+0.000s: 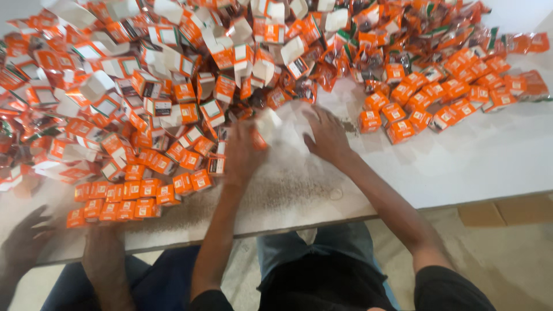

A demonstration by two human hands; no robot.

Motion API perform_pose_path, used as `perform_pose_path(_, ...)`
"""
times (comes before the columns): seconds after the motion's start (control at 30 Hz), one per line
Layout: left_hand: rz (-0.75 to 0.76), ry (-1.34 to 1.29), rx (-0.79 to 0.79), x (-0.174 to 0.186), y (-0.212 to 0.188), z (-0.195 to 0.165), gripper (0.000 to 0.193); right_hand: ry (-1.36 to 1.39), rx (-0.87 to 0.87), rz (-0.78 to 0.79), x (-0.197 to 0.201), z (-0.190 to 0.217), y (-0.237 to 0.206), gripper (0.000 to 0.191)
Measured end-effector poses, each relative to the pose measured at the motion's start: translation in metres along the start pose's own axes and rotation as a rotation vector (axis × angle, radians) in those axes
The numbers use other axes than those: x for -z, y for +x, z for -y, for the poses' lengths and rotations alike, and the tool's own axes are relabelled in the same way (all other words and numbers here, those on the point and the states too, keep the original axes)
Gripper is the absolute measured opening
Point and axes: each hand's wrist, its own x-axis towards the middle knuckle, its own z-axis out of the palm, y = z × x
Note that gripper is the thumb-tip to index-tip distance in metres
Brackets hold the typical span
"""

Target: The person folds small orange product boxes at a large table covered with many open boxes and plastic-wrapped items. They pick up a flat or open box, press its flaps to close it, and place the finished box back onto the table pile, repeating this with one box at a time.

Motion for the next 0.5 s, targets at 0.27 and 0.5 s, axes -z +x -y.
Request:
perform_pose_path(0.27, 0.191, -0.283, 0.017, -0.023, -0.008, -0.021, 0.07, -0.153, 0.057, -0.247, -0.009, -0.001, 0.064, 0.052)
perform_pose_path(0.5, 0.035, -0.434, -0.111, -0.021, -0.004, -0.009, 0.066, -0.093, -0.033, -0.007, -0.024, 0.017, -0.036, 0.049)
